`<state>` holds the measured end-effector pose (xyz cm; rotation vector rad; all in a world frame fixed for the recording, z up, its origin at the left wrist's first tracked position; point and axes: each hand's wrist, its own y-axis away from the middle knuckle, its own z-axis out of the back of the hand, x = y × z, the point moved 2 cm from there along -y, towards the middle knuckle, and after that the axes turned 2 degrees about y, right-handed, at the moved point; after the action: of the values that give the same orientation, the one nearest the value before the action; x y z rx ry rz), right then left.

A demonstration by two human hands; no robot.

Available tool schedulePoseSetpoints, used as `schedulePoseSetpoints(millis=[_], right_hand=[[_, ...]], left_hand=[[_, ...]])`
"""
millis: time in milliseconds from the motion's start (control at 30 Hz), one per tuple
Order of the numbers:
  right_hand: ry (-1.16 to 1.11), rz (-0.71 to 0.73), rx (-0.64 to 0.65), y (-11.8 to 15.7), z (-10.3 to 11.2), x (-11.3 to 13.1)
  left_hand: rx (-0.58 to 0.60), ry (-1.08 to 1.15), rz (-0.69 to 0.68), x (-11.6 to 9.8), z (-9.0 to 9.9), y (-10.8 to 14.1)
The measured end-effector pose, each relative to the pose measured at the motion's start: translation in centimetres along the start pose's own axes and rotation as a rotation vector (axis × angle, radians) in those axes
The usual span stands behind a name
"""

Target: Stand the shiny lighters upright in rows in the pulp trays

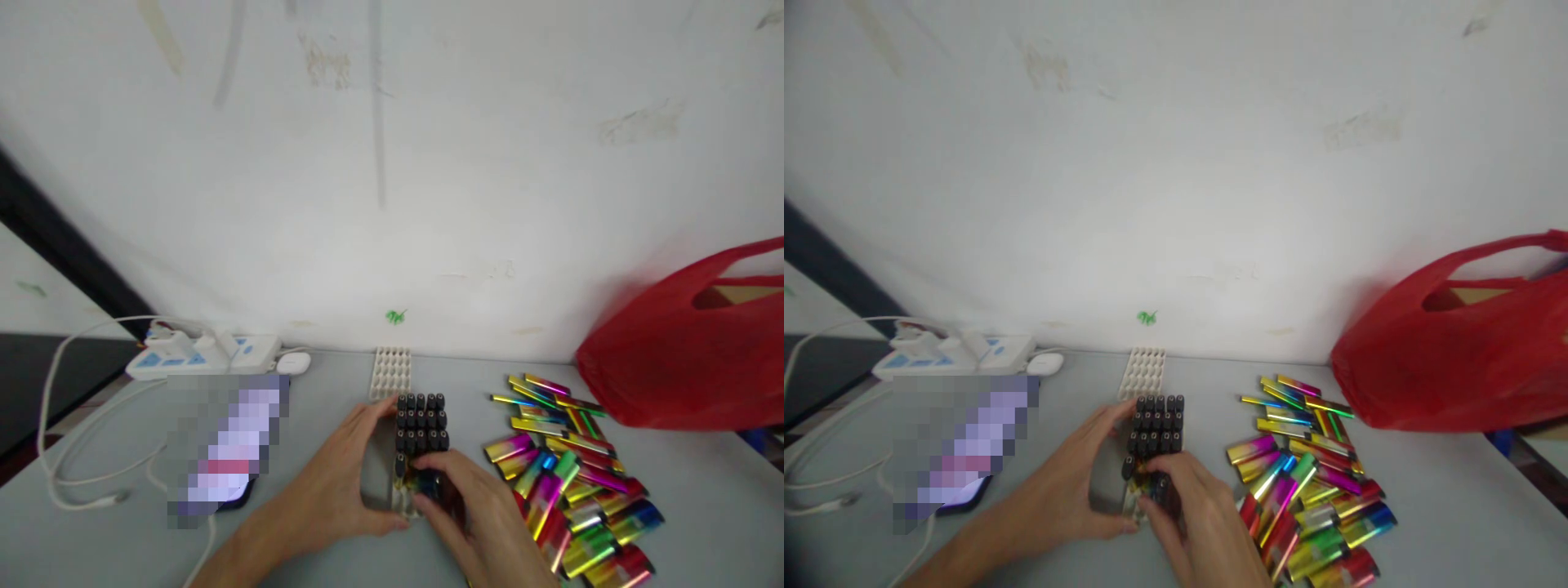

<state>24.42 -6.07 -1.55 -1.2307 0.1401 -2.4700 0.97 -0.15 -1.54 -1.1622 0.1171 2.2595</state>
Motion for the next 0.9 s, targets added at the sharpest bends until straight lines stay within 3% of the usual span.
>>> schedulePoseSetpoints(millis=[200, 633, 800, 900], right_hand=[[-0.056, -0.053, -0.01, 0.1, -0.4, 0.1], [-0.083, 0.004, -0.155, 0.2, -0.8, 0.1], [-0.01, 0.036, -0.22, 0.3, 0.2, 0.7], [0.148, -0.033, -0.312, 0.2, 1.7, 0.2]], left_hand=[[-0.009, 0.006, 0.001, 0.3, 0.0, 0.1], [-0.009, 0.009, 0.011, 0.5, -0.2, 0.2], [0.005, 0.027, 0.022, 0.3, -0.1, 0.2], [-0.005, 0.025, 0.032, 0.3, 0.0, 0.2]])
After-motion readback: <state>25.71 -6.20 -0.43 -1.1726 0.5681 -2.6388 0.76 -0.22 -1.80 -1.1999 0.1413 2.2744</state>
